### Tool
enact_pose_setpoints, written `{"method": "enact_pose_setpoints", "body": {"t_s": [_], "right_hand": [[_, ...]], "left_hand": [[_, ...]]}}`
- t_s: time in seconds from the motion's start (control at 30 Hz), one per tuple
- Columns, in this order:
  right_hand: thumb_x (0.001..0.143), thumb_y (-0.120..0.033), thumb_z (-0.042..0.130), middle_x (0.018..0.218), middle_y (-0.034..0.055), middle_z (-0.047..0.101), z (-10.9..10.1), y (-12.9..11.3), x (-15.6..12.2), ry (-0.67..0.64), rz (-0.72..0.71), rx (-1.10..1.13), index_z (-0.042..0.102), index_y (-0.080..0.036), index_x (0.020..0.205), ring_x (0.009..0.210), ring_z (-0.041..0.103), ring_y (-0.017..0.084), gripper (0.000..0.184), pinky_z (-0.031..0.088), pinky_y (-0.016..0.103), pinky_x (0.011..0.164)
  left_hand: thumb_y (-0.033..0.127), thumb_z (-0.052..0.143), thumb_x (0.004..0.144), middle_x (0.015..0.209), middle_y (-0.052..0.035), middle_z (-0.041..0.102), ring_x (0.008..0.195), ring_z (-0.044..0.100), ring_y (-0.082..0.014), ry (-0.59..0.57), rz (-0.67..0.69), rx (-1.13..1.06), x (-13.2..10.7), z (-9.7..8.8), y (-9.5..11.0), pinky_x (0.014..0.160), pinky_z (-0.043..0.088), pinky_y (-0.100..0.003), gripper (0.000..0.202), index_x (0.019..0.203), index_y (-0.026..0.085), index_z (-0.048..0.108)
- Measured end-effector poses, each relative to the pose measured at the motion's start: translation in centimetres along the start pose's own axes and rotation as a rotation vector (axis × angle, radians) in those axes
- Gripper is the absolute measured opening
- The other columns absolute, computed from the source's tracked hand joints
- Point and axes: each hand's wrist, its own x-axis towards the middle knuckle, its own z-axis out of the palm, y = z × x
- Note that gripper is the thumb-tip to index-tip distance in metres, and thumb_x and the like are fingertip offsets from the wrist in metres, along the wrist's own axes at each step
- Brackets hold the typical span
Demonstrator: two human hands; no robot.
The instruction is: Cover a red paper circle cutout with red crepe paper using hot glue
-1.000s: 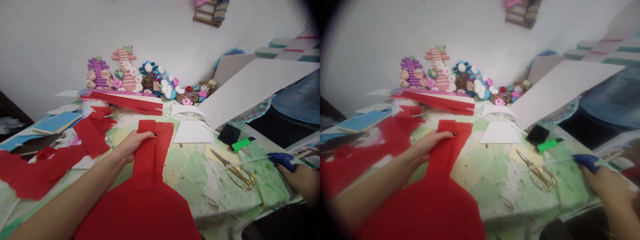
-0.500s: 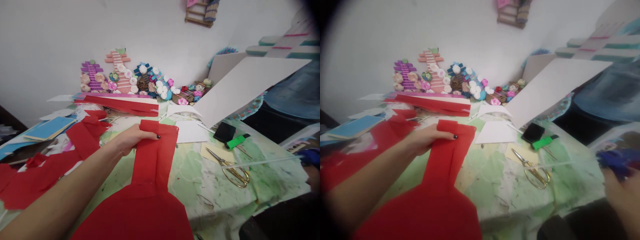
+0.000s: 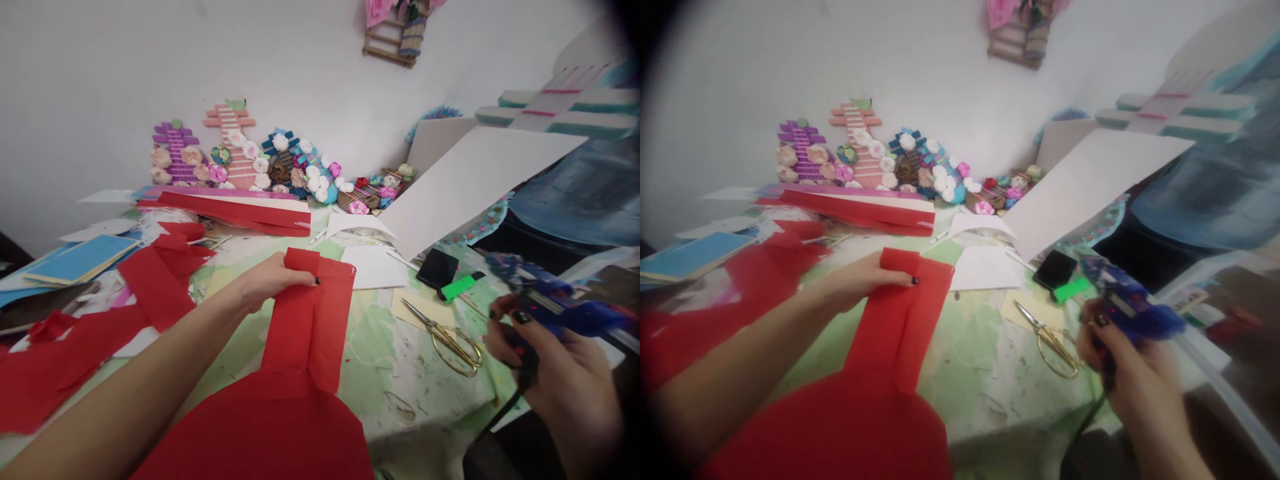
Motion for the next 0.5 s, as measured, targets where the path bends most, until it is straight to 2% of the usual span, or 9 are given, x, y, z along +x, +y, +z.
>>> {"method": "enact_pose_setpoints", "body": {"t_s": [0.1, 0.2, 0.27, 0.37, 0.43, 0.5], "right_hand": [[0.088, -0.038, 0.058, 0.047, -0.0016, 0.042, 3.6, -1.3, -1.3, -0.303, 0.136, 0.219, 0.060, -0.019, 0.090, 0.039, 0.036, 0.009, 0.019, 0.017, 0.031, 0.043], [0.088, -0.042, 0.057, 0.045, -0.0037, 0.043, 6.2, -1.7, -2.2, -0.476, 0.165, 0.245, 0.058, -0.017, 0.094, 0.040, 0.035, 0.009, 0.026, 0.019, 0.027, 0.043], [0.088, -0.043, 0.056, 0.046, -0.0045, 0.045, 7.6, -1.9, -2.3, -0.516, 0.167, 0.194, 0.057, -0.016, 0.096, 0.042, 0.036, 0.009, 0.028, 0.023, 0.026, 0.044], [0.089, -0.041, 0.055, 0.047, -0.0050, 0.046, 9.3, -2.1, -2.1, -0.489, 0.145, 0.109, 0.057, -0.015, 0.093, 0.042, 0.038, 0.009, 0.027, 0.027, 0.024, 0.045], [0.090, -0.040, 0.053, 0.045, -0.0057, 0.046, 9.9, -2.1, -2.1, -0.495, 0.141, 0.105, 0.057, -0.015, 0.091, 0.040, 0.037, 0.008, 0.025, 0.027, 0.023, 0.044], [0.092, -0.040, 0.051, 0.046, -0.0059, 0.047, 10.2, -2.0, -2.4, -0.564, 0.158, 0.130, 0.057, -0.016, 0.088, 0.036, 0.038, 0.007, 0.026, 0.025, 0.022, 0.042]], "left_hand": [[0.024, 0.071, 0.067, 0.093, -0.0050, 0.073, 0.085, 0.066, -0.0206, -0.025, 0.024, 0.001, 0.2, 0.0, -0.1, 0.073, 0.050, -0.028, 0.025, 0.090, 0.015, 0.070], [0.024, 0.070, 0.067, 0.095, -0.0055, 0.073, 0.085, 0.066, -0.0209, -0.006, 0.035, 0.028, 0.3, 0.0, -0.1, 0.073, 0.049, -0.028, 0.026, 0.091, 0.015, 0.071], [0.024, 0.071, 0.066, 0.091, -0.0045, 0.074, 0.082, 0.066, -0.0199, 0.025, 0.033, 0.054, 0.2, 0.0, -0.1, 0.070, 0.049, -0.027, 0.025, 0.089, 0.015, 0.071], [0.025, 0.071, 0.065, 0.086, -0.0032, 0.073, 0.078, 0.066, -0.0198, 0.047, 0.020, 0.070, 0.0, -0.1, 0.0, 0.065, 0.048, -0.026, 0.022, 0.085, 0.015, 0.070], [0.026, 0.070, 0.064, 0.086, -0.0035, 0.073, 0.078, 0.066, -0.0208, 0.048, 0.010, 0.071, -0.1, -0.1, 0.0, 0.065, 0.049, -0.027, 0.023, 0.084, 0.015, 0.070], [0.026, 0.070, 0.064, 0.089, -0.0044, 0.074, 0.081, 0.067, -0.0222, 0.042, 0.023, 0.071, -0.1, -0.2, -0.1, 0.069, 0.050, -0.029, 0.025, 0.086, 0.015, 0.071]]}}
